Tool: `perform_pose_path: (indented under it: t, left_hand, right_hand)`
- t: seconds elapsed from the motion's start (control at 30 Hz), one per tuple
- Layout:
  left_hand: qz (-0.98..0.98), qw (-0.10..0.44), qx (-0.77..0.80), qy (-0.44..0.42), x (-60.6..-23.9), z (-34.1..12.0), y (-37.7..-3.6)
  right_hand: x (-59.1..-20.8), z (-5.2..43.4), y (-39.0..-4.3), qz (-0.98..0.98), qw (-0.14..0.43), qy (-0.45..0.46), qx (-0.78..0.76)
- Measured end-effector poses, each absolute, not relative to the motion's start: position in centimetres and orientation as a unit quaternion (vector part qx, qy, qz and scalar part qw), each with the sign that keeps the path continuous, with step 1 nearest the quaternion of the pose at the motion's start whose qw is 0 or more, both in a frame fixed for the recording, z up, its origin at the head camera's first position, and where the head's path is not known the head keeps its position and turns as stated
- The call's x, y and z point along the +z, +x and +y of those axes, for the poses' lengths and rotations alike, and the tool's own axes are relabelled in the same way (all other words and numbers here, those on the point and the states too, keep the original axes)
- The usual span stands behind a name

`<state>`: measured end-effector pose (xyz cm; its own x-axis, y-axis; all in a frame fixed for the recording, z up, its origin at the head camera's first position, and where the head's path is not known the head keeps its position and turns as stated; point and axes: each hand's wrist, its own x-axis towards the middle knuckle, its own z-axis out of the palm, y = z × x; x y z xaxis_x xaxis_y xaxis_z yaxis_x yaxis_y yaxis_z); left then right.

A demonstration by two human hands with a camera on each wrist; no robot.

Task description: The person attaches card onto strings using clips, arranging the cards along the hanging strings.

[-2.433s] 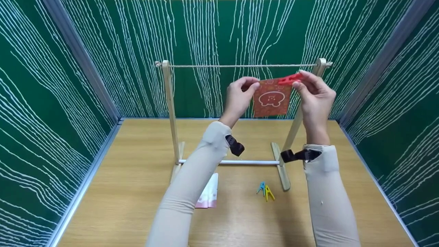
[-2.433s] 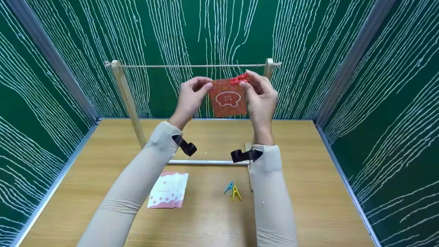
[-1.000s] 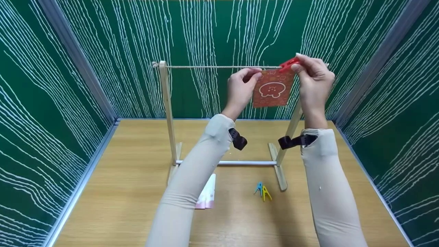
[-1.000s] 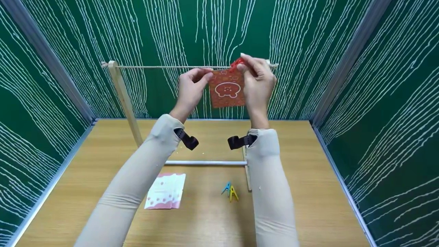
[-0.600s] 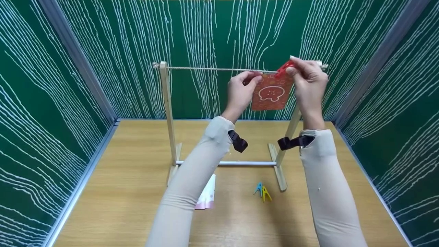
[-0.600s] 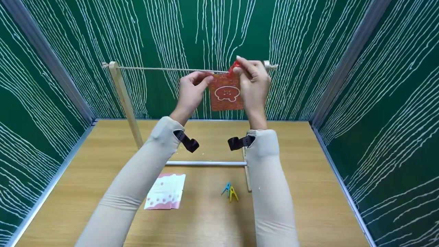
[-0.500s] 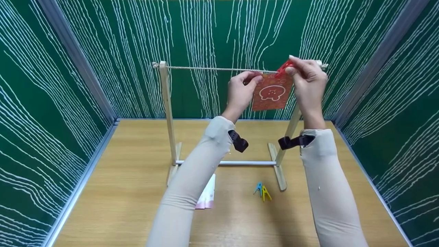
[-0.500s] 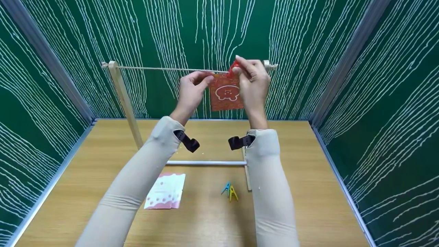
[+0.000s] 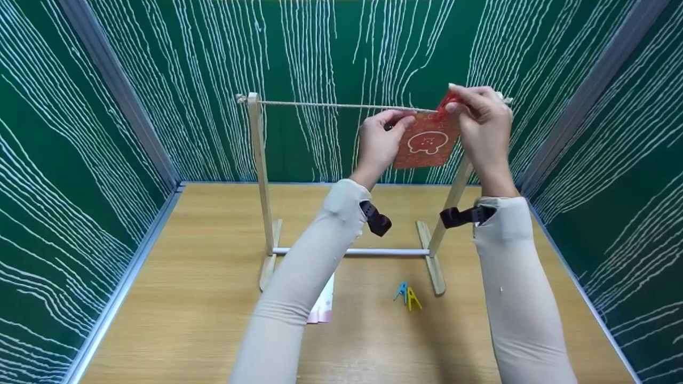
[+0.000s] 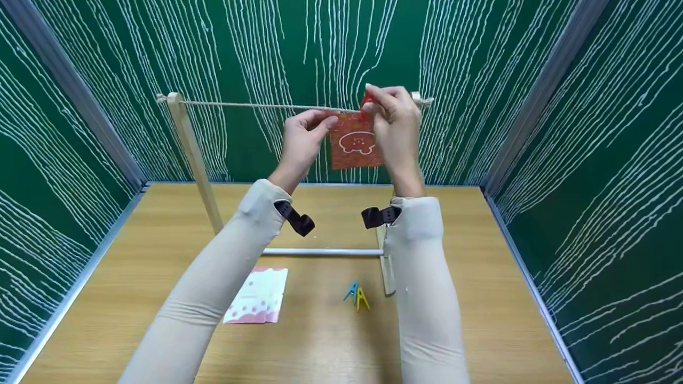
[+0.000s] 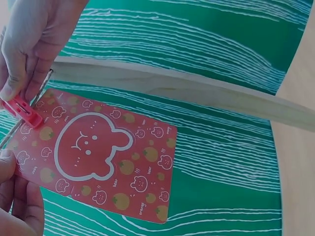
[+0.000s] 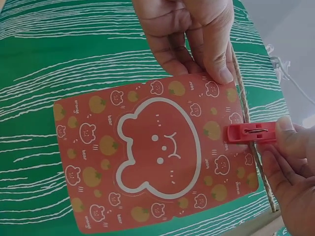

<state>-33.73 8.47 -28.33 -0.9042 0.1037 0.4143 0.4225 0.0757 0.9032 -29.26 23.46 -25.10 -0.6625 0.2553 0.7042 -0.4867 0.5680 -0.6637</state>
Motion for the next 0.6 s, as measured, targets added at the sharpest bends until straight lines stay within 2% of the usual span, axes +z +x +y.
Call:
perform_pose_path:
  t: [0.6]
  left_hand:
    - [-0.699, 0.107, -0.683, -0.183, -28.57, 8.69, -33.48]
  right_hand:
    - [-25.07, 24.20, -28.62, -0.818, 0.348, 0.079, 0.451]
